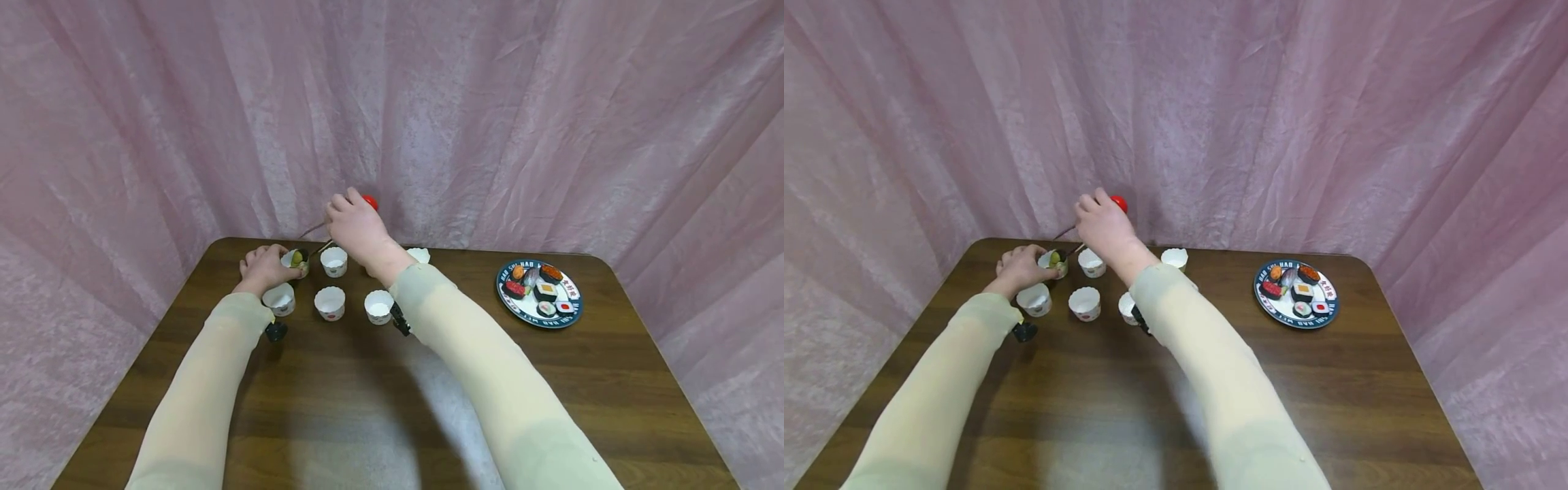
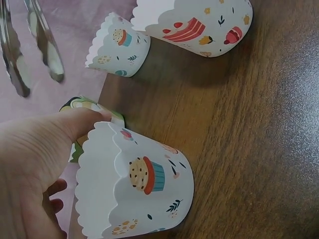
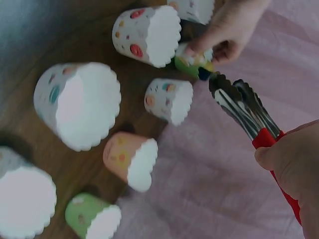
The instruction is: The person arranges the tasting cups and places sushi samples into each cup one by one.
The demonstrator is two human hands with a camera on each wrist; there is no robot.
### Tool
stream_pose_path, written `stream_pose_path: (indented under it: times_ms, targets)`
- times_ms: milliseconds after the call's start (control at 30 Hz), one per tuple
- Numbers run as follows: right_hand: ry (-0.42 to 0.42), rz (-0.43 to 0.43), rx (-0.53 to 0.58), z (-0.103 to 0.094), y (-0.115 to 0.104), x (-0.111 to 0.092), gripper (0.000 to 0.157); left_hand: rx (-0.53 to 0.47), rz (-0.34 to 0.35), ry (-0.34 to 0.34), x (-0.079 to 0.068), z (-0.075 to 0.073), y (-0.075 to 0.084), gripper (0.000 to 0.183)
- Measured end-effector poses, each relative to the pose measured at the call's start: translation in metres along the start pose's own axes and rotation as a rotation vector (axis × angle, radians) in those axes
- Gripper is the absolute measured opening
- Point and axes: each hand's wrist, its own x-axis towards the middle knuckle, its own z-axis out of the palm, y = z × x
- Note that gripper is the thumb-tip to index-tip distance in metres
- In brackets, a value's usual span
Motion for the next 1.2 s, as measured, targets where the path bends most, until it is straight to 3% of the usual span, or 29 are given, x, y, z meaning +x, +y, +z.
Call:
stream_pose_path:
  times_ms: [200,400,567,700,1000,1200]
  targets:
    - [0.070,0.078,0.048,0.006,0.030,-0.030,0.024,-0.005,0.002,-0.006,0.001,0.003,0.002,0.075]
    - [0.118,0.104,0.102,0.015,0.053,-0.074,0.023,-0.012,-0.003,-0.016,0.002,0.009,0.003,0.074]
    - [0.125,0.114,0.104,0.024,0.067,-0.110,0.036,-0.014,0.009,-0.011,0.004,0.009,0.003,0.074]
    - [0.132,0.117,0.123,0.031,0.077,-0.138,0.032,-0.010,0.012,-0.017,0.006,0.009,0.002,0.073]
    - [0.180,0.165,0.226,0.043,0.090,-0.192,0.036,-0.008,0.010,-0.012,0.010,0.009,-0.004,0.075]
    - [0.149,0.177,0.278,0.049,0.089,-0.215,0.048,-0.015,0.015,0.000,0.015,0.008,-0.009,0.076]
